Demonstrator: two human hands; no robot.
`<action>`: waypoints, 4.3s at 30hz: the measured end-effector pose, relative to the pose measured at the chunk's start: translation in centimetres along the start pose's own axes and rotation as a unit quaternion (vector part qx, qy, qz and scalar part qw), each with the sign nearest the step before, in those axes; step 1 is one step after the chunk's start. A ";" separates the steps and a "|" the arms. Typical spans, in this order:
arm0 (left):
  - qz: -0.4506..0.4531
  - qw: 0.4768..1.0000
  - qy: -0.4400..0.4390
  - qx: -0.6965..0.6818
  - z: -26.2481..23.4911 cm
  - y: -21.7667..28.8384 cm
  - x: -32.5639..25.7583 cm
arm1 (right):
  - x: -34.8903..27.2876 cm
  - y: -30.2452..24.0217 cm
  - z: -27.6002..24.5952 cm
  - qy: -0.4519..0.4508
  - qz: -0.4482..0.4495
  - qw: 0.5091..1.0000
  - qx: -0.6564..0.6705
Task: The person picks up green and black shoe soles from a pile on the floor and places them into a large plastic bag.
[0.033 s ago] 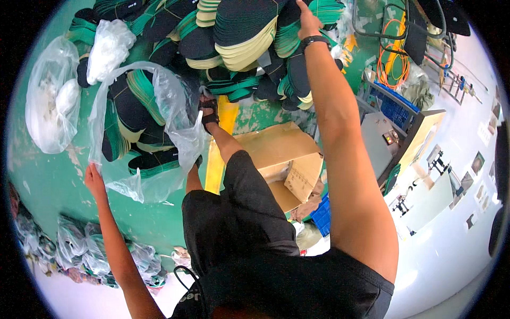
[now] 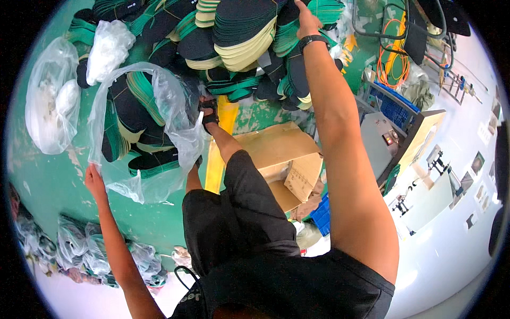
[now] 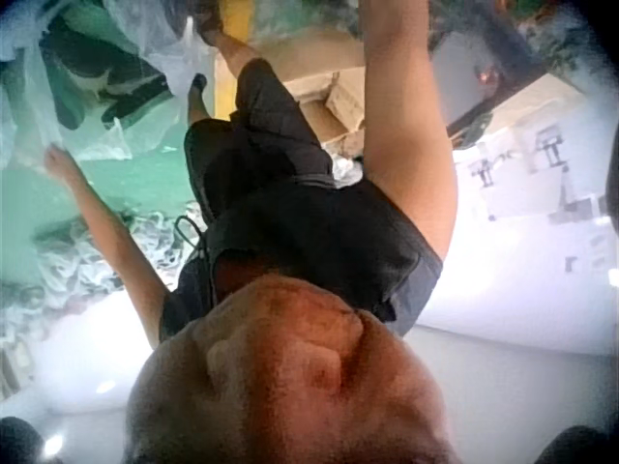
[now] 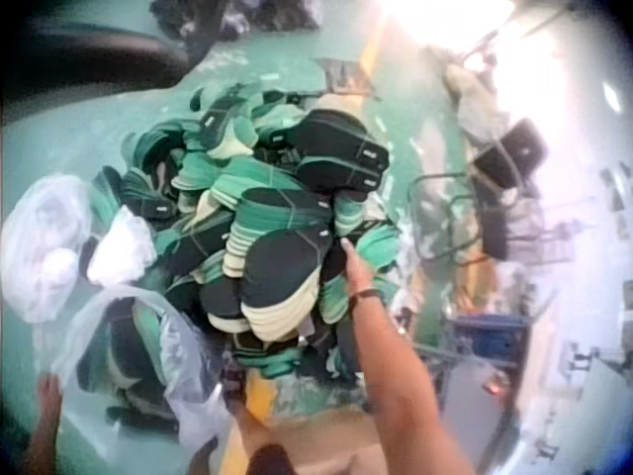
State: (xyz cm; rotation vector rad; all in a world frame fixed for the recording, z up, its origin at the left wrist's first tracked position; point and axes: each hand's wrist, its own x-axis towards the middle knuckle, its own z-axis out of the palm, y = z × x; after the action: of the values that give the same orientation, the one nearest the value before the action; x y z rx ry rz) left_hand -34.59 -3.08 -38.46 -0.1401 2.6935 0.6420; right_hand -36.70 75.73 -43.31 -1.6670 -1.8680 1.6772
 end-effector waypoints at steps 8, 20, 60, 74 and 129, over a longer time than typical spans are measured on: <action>-0.076 0.989 0.022 -0.122 1.4 6.8 0.6 | 3.8 2.6 -3.3 -0.043 -0.006 0.999 0.011; -0.019 0.989 0.127 -0.077 -6.0 1.4 1.1 | -30.2 -0.9 -1.8 -0.203 -0.150 0.966 -0.050; -0.016 0.965 0.249 0.079 -2.9 3.9 -12.1 | -6.8 -3.4 8.2 -0.207 0.189 0.958 -0.062; -0.041 0.981 -0.129 0.141 2.9 1.3 -13.2 | -33.5 -1.3 3.0 -0.310 -0.139 0.939 -0.051; 0.096 0.981 0.169 0.006 -4.8 11.0 -13.5 | -20.7 23.6 24.3 -0.094 -0.555 0.720 -0.406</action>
State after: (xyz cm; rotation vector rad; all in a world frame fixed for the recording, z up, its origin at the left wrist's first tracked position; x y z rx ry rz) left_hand -25.59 4.73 -24.80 0.0182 3.0657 0.7153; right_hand -31.18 39.81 -59.31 -0.0848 -2.9551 0.4958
